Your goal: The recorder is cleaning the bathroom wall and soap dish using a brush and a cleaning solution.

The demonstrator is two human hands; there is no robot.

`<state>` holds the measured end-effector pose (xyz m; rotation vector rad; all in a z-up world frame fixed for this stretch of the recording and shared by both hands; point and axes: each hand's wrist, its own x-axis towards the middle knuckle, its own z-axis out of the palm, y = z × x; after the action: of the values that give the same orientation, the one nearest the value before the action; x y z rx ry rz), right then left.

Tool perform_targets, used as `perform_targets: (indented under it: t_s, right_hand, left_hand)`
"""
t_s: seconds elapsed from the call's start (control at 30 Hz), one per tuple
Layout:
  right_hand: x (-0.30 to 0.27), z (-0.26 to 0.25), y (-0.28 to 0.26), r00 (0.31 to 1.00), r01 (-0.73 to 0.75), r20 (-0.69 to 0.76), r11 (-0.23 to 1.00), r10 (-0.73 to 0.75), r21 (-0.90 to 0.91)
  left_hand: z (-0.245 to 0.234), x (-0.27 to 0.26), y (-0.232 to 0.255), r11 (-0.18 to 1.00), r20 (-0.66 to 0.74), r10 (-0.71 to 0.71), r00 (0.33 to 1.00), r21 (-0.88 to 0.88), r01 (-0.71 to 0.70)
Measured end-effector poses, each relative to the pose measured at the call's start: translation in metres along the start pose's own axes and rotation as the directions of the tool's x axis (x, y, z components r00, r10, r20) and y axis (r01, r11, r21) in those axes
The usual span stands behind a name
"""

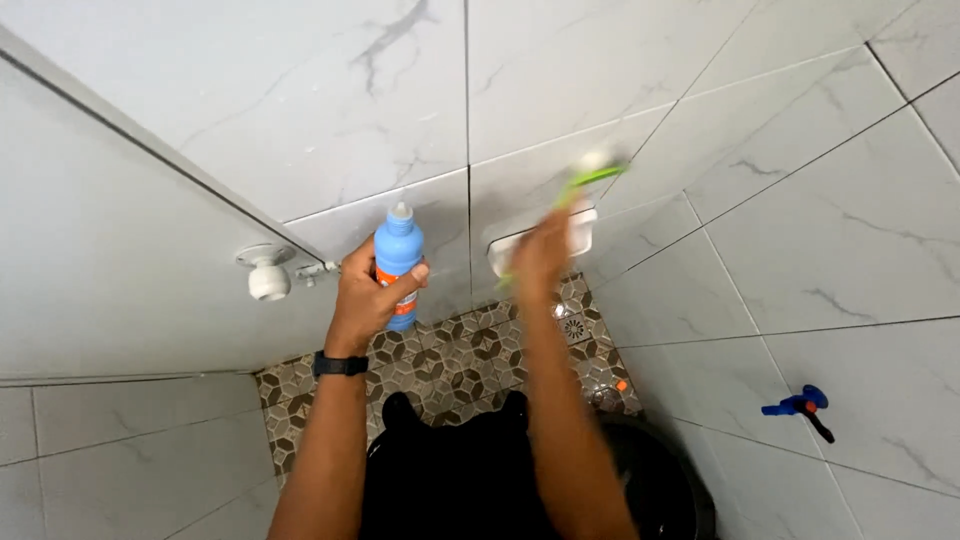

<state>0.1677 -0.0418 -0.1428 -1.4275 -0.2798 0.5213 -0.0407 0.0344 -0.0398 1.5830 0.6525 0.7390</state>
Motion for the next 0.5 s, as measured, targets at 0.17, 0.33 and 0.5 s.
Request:
perform_targets:
  t_s: [0.17,0.33,0.5]
  right_hand:
    - [-0.108,0.059,0.033,0.973,0.026,0.229,0.986,0.012,-0.162]
    - [-0.016,0.023,0.075,0.999,0.026,0.037,0.988,-0.021,-0.155]
    - [-0.008,0.016,-0.053,0.963,-0.171,-0.210,0.985,0.166,-0.005]
  left_hand:
    - [-0.001,0.006,-0.002,0.999,-0.008,-0.011,1.000,0.032,0.011]
    - [-0.006,-0.005,-0.001,0.990,-0.035,-0.030,0.999,0.133,0.034]
    - [-0.011,-0.019,-0.004,0.993,-0.047,-0.061,0.997,0.099,0.066]
